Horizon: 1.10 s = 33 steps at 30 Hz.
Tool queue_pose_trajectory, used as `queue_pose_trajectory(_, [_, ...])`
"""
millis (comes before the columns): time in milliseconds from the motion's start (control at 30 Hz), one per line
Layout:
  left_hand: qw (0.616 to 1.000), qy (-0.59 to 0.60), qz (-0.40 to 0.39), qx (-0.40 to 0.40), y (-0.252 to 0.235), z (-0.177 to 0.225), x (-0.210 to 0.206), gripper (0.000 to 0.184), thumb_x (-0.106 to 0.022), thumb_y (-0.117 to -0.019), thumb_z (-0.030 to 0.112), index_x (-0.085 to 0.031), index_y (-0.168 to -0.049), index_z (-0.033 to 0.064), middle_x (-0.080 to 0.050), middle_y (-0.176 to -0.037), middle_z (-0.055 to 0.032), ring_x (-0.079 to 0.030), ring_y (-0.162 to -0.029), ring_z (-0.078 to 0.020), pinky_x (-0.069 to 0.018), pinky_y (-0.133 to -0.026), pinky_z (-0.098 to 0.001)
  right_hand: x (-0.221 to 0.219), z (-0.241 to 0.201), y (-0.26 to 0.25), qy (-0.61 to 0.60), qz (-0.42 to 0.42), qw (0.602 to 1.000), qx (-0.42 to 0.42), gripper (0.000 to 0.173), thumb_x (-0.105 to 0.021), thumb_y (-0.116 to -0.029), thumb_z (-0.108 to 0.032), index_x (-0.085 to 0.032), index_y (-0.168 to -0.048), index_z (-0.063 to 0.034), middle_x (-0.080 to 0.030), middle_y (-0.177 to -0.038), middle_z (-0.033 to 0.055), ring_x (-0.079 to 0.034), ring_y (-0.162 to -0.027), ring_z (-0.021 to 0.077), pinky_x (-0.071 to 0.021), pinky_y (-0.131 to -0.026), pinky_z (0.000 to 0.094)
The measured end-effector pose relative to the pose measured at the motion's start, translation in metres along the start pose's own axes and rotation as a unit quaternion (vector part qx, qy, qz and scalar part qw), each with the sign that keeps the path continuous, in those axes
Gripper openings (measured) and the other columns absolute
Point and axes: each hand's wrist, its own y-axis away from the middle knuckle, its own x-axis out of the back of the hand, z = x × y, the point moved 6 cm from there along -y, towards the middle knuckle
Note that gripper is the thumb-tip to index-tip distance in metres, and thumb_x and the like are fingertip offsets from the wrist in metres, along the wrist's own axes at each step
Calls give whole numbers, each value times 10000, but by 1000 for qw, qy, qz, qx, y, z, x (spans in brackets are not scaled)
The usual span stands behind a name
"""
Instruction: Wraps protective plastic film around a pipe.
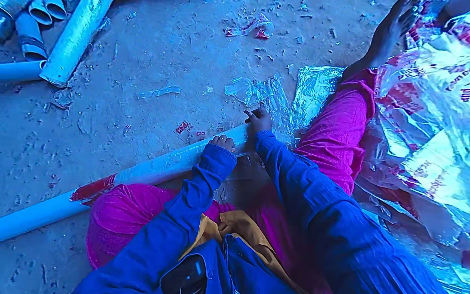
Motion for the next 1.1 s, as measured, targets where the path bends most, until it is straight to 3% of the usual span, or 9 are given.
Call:
queue_pose_trajectory(100, [987, 99, 128, -9, 24, 15, 9, 272, -532, -1063, 134, -678, -1210, -42, -650, -1273, -266, -594, -1262, -425, -449, -1097, -517, -3, 4, -1, -85, -4, 996, -15, 176, -605, -1031, -120, -671, -1104, 26, -717, -936, 126, -659, -802, 195, -529, -806, 417])
queue_pose_trajectory(167, [973, 131, 190, -7, 31, 18, 10, 320, -567, -1052, 206, -683, -1240, -26, -683, -1235, -253, -643, -1197, -427, -497, -1028, -553, -8, 5, -2, -148, -23, 988, -20, 144, -596, -1029, -77, -642, -1090, 45, -690, -887, 121, -637, -721, 152, -541, -740, 352])
queue_pose_trajectory(300, [981, 123, 149, 20, 33, 19, 9, 619, -671, -949, 557, -672, -1237, 9, -688, -1198, -231, -621, -1200, -413, -462, -999, -594, -6, 7, 1, -119, -28, 992, 5, 156, -552, -1057, -99, -629, -1092, 32, -698, -902, 114, -653, -765, 172, -535, -790, 387])
queue_pose_trajectory(567, [991, 101, 85, 21, 25, 19, -4, 751, -866, -710, 617, -692, -1200, 75, -677, -1230, -180, -587, -1244, -367, -438, -1022, -562, -1, 7, 11, -46, 0, 999, -7, 186, -514, -1078, -140, -625, -1137, -3, -701, -890, 104, -660, -791, 195, -533, -802, 428])
queue_pose_trajectory(700, [977, 83, 180, -74, 35, 24, -20, 631, -913, -693, 465, -711, -1084, 14, -701, -1099, -213, -646, -1100, -398, -448, -959, -582, 5, 6, 17, 16, 17, 1000, -4, 236, -522, -1078, -157, -651, -1190, 5, -722, -1044, 168, -690, -979, 289, -512, -933, 507])
queue_pose_trajectory(800, [965, 37, 232, -113, 38, 26, -34, 536, -908, -681, 322, -704, -1074, 21, -707, -1090, -203, -664, -1068, -396, -457, -952, -589, 7, 9, 18, 24, 38, 999, 12, 238, -504, -1082, -166, -647, -1180, -3, -731, -1005, 151, -704, -930, 273, -530, -903, 496])
queue_pose_trajectory(967, [946, 29, 302, -112, 45, 29, -40, 190, -757, -819, 26, -712, -994, -29, -717, -1022, -225, -689, -1011, -404, -496, -915, -569, 5, 14, 22, -5, 48, 998, 31, 223, -510, -1077, -150, -649, -1149, 9, -726, -955, 139, -693, -880, 250, -528, -877, 491])
queue_pose_trajectory(1067, [977, 84, 184, -67, 37, 29, -23, 553, -726, -921, 480, -690, -1131, -30, -696, -1146, -247, -654, -1134, -408, -451, -1029, -560, 2, 19, 16, -130, 13, 991, 27, 169, -558, -1055, -106, -652, -1092, 29, -714, -859, 98, -671, -733, 148, -561, -753, 360])
queue_pose_trajectory(1100, [978, 109, 172, -50, 35, 29, -15, 612, -700, -930, 538, -683, -1169, -25, -690, -1169, -253, -650, -1151, -411, -459, -1032, -558, -1, 17, 13, -189, -8, 982, 25, 129, -552, -1049, -73, -631, -1056, 28, -697, -814, 74, -662, -681, 116, -568, -700, 303])
